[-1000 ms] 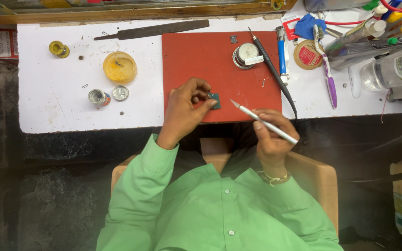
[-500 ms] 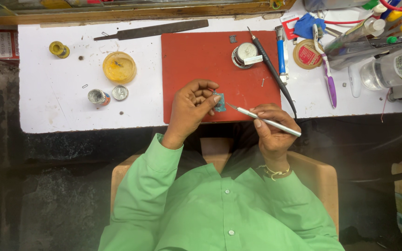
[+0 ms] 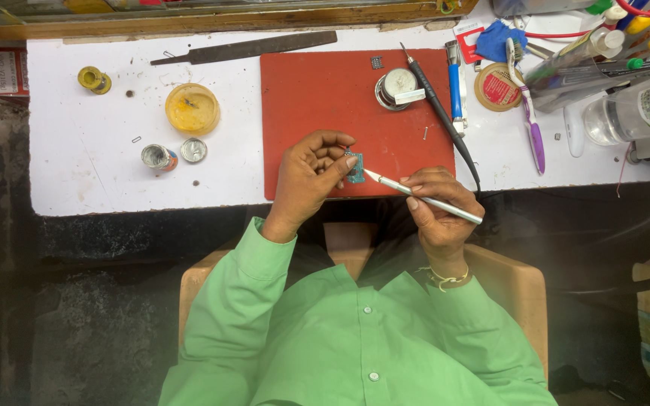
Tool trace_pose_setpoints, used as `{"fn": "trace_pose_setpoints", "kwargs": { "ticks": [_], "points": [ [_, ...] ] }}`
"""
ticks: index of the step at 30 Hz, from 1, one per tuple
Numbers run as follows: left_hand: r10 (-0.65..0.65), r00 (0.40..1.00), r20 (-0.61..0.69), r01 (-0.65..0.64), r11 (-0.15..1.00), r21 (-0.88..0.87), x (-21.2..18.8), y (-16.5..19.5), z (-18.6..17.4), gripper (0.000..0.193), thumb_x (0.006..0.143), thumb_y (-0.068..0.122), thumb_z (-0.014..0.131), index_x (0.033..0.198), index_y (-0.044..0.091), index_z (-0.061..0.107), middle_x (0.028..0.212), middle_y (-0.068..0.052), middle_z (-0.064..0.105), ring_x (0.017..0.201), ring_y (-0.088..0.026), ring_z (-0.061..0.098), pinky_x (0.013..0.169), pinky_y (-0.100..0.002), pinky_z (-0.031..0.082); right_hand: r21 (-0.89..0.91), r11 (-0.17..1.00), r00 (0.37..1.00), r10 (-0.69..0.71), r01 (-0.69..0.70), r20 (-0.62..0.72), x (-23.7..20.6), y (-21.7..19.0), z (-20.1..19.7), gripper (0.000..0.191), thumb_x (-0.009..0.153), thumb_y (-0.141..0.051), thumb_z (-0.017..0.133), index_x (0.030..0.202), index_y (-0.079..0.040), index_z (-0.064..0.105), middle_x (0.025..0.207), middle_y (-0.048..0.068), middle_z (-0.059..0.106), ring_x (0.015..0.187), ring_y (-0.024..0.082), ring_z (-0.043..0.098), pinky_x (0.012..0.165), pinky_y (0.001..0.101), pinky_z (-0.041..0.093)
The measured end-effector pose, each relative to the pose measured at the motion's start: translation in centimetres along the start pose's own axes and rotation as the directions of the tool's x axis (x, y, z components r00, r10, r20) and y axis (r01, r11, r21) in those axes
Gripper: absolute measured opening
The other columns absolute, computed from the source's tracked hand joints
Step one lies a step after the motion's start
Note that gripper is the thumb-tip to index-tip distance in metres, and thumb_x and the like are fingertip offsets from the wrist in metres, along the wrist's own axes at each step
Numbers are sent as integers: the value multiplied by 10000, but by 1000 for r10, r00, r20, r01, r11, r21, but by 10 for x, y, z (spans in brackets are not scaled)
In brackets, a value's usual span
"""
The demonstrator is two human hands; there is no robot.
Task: The person works on a small circuit board placed on a red mat. They use a fine brush to apply a substance, then a soldering iron to heat specific points, and a toothbrush to clean the board. The person repeats the application and cleaning steps on the same board.
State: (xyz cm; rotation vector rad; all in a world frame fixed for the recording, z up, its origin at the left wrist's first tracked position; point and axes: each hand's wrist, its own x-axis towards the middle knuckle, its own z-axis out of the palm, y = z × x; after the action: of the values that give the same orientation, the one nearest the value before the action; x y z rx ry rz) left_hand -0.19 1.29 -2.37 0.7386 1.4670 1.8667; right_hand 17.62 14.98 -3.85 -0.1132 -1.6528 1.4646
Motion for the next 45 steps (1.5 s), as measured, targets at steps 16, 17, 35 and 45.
{"fn": "trace_pose_setpoints", "kwargs": {
  "ticks": [16,17,35,45],
  "points": [
    [-2,1000,16,2,1000,16,-1,1,-1,267,956,59,731,1200,-26,664,890,-42,725,747,-27,651,616,-180,529,-46,999,999,-11,13,44,4,-1,-1,160,873,66,743,1000,-2,672,1027,176,727,1037,262,712,915,368,609],
    [1,1000,20,-1,1000,9,-1,1,-2,267,957,56,729,1202,-27,664,894,-44,727,747,-27,651,618,-180,530,-45,999,999,-11,13,41,4,-1,-1,159,871,63,744,998,-2,674,1027,177,728,1031,260,711,895,359,607],
    [5,1000,21,-5,1000,24,-1,-1,-2,270,957,41,723,1213,-25,668,918,-35,722,735,-8,626,623,-170,522,57,998,1000,-3,4,-11,0,4,-3,159,887,62,743,1017,9,668,1029,171,714,1031,279,709,889,371,600],
    [0,1000,24,-1,1000,24,-1,0,-2,267,957,41,724,1210,-22,667,913,-35,724,731,-6,627,623,-166,526,9,1000,1000,-4,4,15,1,-1,-2,146,897,57,744,1010,2,671,1026,166,717,1036,272,713,884,363,610]
  ]
}}
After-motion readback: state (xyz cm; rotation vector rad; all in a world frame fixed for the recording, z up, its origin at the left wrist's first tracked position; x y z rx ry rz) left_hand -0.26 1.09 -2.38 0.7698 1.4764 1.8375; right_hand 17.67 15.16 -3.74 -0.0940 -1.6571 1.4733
